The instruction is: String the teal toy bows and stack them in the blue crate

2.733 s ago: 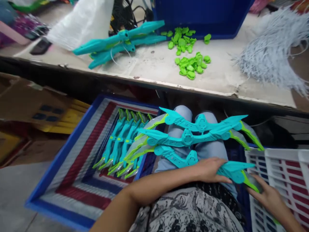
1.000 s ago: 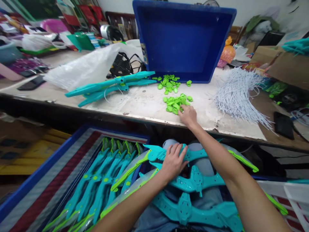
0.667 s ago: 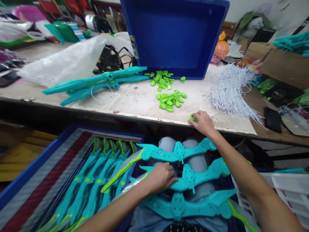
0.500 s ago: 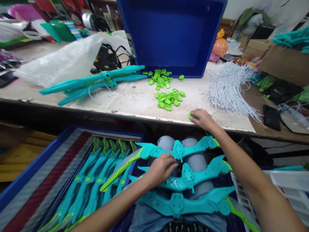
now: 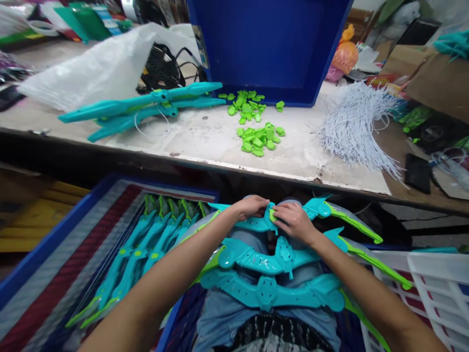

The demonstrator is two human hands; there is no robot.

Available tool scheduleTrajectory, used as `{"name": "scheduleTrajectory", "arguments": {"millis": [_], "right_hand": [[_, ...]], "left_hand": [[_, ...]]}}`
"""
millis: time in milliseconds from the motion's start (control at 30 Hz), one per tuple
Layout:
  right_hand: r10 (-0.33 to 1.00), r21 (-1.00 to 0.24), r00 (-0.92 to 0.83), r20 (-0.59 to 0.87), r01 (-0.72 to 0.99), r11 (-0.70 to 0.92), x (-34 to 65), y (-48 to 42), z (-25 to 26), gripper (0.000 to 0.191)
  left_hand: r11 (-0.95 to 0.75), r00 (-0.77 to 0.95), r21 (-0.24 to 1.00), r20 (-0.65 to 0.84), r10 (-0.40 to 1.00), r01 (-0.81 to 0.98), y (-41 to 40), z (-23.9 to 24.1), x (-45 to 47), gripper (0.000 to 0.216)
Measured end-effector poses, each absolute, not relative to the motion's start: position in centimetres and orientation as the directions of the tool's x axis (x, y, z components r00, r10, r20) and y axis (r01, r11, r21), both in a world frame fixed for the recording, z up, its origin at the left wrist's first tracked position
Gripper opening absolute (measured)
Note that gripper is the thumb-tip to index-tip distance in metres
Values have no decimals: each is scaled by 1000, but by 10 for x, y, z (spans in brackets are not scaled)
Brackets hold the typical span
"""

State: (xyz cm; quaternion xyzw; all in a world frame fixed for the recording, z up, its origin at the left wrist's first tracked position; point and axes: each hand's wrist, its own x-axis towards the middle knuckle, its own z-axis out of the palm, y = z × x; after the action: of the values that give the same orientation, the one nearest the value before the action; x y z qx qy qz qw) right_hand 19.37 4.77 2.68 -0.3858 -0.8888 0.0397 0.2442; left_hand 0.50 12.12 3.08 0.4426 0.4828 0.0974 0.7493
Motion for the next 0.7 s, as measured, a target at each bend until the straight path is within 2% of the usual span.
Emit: {"name": "scheduleTrajectory", "arguments": {"millis": [200,267,333,400,467,533,633,700], "right_hand": [[673,-200,-621,402,657,727,191,56,30,20],[677,-221,-637,368,647,730,191,54,31,19],[728,-298,-604,324,665,685,190,50,30,15],[836,-434,-484,260,714,549,188,46,27,19],[941,-572,-304,151,749,334,185,45,25,40],[980,-647,-199,-12,749,144,183,50,26,59],[939,-629,-224,-261,777,11,178,66,32,68],[904,-586,-247,-348,810,-5,175,74,37,69]], "left_hand": [[587,602,786,-569,560,195,118,28,2,53],[528,623,822,-532,574,215,116,27,1,57],[445,604,857,-503,618,259,115,26,2,58],[388,559,870,-493,667,304,113,23,3,56],[373,512,868,-496,702,330,112,21,5,51],[375,485,861,-504,715,343,111,18,7,45],[409,450,842,-535,715,352,110,17,9,37],[433,420,827,-557,717,358,111,17,10,35]]}}
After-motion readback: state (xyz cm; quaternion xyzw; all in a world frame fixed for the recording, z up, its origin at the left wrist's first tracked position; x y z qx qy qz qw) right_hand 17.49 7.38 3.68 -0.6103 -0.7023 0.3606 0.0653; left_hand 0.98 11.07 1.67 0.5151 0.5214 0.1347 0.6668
